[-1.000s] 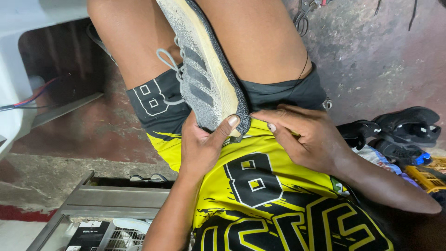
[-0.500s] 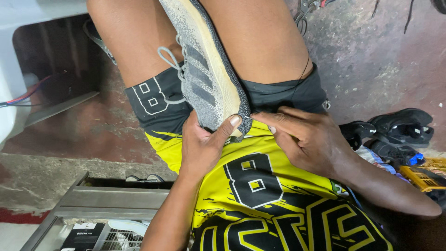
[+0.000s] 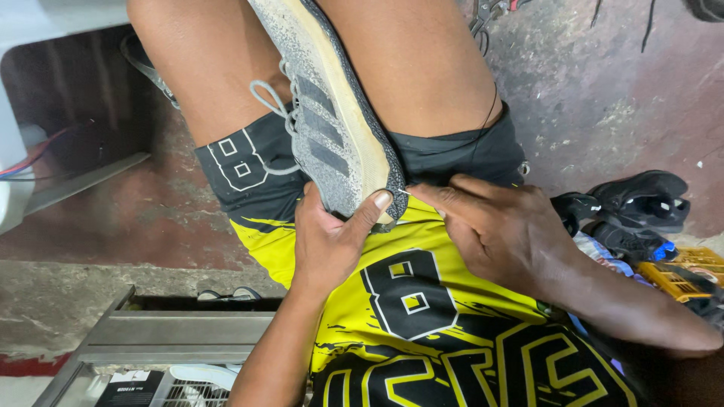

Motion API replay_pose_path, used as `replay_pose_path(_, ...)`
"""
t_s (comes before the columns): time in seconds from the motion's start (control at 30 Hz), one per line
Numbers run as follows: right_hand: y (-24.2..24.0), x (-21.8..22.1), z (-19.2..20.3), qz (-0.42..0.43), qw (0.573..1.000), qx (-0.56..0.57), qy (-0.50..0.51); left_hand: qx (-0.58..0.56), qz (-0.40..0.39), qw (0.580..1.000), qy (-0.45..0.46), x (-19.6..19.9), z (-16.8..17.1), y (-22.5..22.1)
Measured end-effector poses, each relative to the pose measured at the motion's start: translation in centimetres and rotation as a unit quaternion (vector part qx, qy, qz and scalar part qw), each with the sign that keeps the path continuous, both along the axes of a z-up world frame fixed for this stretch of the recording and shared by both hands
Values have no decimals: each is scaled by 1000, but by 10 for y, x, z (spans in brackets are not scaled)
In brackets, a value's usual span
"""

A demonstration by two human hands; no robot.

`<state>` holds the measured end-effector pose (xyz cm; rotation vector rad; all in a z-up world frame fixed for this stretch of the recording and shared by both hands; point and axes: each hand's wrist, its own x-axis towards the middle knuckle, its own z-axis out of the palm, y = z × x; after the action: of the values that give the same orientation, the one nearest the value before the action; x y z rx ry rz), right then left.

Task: The person stitches the sole of a sneaker using a needle and thread, applies adhesive from a bottle to the heel area, and presses the sections together by hand.

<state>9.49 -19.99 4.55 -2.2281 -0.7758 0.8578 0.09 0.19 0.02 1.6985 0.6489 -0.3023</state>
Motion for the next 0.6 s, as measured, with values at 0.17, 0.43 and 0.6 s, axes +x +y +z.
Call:
replay_pose_path(0.17, 0, 6, 3, 5, 999, 5, 44, -47, 26, 998, 28, -1, 0, 1)
replay_pose_path(0.43, 6, 6, 7, -32, 994, -5, 100, -4, -1, 1000, -7, -8, -5, 4)
replay_pose_path(0.6, 6, 3, 8, -8, 998, 2, 58, -25, -4, 1000, -11, -10, -7, 6)
